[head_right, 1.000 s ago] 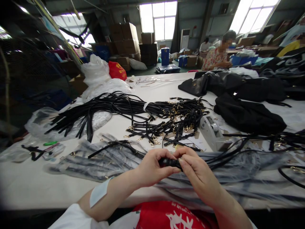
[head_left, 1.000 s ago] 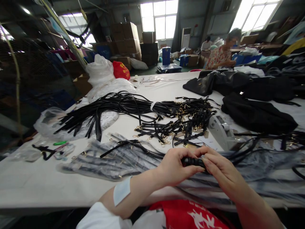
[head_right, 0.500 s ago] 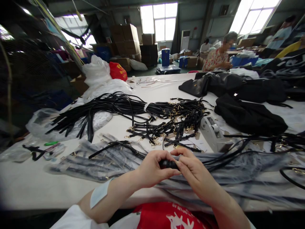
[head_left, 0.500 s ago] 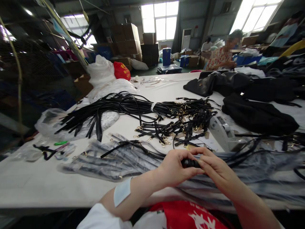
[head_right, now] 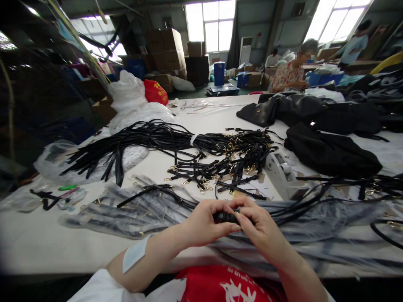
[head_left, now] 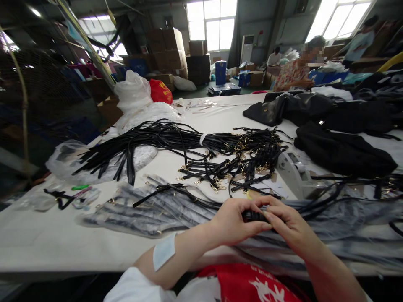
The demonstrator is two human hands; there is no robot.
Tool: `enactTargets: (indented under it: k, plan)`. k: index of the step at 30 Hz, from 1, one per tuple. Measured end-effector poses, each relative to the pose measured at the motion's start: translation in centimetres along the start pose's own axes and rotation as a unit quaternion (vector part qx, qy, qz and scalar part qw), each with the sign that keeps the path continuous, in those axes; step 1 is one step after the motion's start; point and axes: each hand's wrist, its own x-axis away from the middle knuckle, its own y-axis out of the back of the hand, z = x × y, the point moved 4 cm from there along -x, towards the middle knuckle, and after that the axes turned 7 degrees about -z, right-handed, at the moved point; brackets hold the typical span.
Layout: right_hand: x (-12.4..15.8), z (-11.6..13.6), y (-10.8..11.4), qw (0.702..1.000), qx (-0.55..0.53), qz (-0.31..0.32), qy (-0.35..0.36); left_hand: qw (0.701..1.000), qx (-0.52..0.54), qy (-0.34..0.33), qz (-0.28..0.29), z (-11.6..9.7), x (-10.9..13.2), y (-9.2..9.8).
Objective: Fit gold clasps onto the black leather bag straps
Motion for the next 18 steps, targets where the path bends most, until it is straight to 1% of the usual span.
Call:
enactTargets:
  k: [3, 6, 9, 12, 14, 18]
  plan:
    - [-0.2, -0.3, -0.2, 1.000, -0.021, 0.001, -0.002, 1.000, -0.002, 0.005, -0.005, 0.6, -0.1, 0.0]
    - [-0.5, -1.4, -0.7, 0.999, -0.051, -0.004, -0.019, 0.999, -0.009, 0.027, -0.028, 1.6, -0.1, -0.3]
    - [-0.8, -3.6, -1.4, 0.993, -0.092, -0.032, -0.070, 0.999, -0.005, 0.035, -0.036, 2.6, -0.2, -1.0]
    - [-0.7, -6.2, -2.3, 0.977, -0.141, -0.068, -0.142, 0.999, 0.011, 0.032, -0.021, 3.9, -0.2, -2.1]
    - [-0.4, -7.9, -3.0, 0.965, -0.162, -0.089, -0.185, 0.999, 0.006, 0.043, -0.015, 5.0, -0.3, -2.8]
    - [0.2, -10.4, -3.9, 0.951, -0.168, -0.121, -0.229, 0.997, -0.003, 0.079, -0.010, 7.3, -0.8, -3.7]
